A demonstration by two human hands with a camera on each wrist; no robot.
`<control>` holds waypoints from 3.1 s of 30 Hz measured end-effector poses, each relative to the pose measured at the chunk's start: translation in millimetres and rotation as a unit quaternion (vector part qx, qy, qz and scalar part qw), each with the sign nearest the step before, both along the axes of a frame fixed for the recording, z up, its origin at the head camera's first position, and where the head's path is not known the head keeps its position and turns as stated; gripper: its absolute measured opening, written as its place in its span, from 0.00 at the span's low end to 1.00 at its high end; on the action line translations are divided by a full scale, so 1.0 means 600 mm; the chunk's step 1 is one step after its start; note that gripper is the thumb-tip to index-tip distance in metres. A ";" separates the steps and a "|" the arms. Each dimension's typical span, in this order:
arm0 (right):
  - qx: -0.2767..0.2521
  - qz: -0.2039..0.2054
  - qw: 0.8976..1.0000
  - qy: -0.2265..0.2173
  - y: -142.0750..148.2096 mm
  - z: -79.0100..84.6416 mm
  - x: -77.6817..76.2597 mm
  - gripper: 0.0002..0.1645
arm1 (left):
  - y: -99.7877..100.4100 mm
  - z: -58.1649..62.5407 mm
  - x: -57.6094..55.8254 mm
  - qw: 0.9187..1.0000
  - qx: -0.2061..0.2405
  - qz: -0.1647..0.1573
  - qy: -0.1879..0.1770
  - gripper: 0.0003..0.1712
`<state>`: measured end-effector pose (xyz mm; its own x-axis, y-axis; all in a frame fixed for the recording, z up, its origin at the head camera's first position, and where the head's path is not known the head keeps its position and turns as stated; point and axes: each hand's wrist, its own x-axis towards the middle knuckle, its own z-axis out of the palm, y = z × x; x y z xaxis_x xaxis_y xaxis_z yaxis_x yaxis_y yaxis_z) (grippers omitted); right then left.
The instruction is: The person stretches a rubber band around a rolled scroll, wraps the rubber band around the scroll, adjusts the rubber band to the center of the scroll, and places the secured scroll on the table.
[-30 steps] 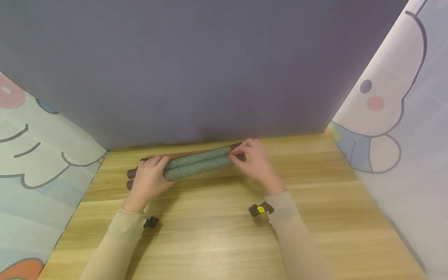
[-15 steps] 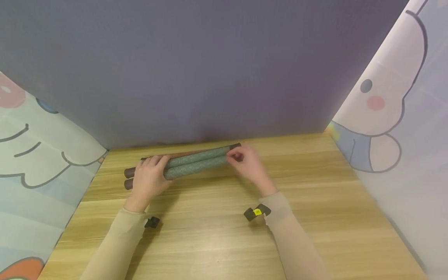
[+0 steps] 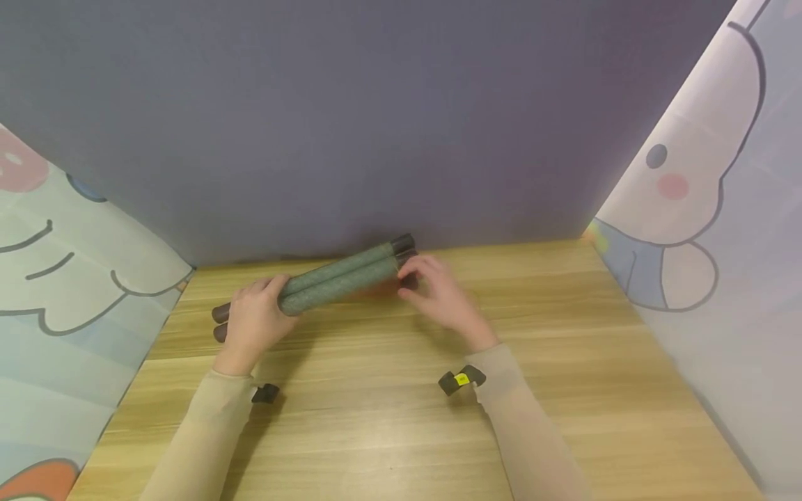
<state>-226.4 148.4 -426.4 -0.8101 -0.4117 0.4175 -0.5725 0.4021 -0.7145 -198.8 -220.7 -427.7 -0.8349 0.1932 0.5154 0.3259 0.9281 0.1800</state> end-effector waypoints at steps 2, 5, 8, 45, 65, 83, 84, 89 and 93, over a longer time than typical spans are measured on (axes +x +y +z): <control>-0.007 0.002 1.000 0.001 -0.001 0.000 0.001 0.16 | -0.003 0.002 -0.001 1.000 0.004 0.000 -0.005 0.46; -0.010 -0.002 1.000 0.000 -0.001 0.000 0.002 0.17 | -0.006 0.004 -0.002 1.000 0.009 -0.001 -0.009 0.46; -0.012 -0.001 1.000 0.000 -0.001 0.000 0.003 0.17 | -0.007 0.006 -0.001 1.000 0.014 -0.003 -0.014 0.47; 0.011 -0.015 1.000 0.001 -0.050 -0.015 0.017 0.05 | 0.014 0.000 0.004 1.000 -0.024 -0.013 0.005 0.43; 0.061 -0.099 0.980 0.158 -0.072 -0.012 0.029 0.09 | 0.015 -0.003 0.000 0.999 -0.035 -0.009 0.035 0.38; 0.129 -0.056 0.977 0.162 -0.005 0.007 0.000 0.47 | 0.014 -0.003 0.001 0.997 -0.057 -0.038 0.035 0.41; 0.138 -0.055 0.976 0.157 -0.002 0.007 -0.001 0.49 | 0.014 -0.004 0.000 0.997 -0.058 -0.042 0.037 0.41; 0.168 -0.062 0.974 0.139 0.012 0.005 -0.002 0.56 | 0.017 -0.009 -0.004 0.995 -0.066 -0.058 0.050 0.41; 0.186 -0.069 0.973 0.120 0.019 0.003 -0.002 0.58 | 0.020 -0.012 -0.005 0.994 -0.072 -0.061 0.050 0.41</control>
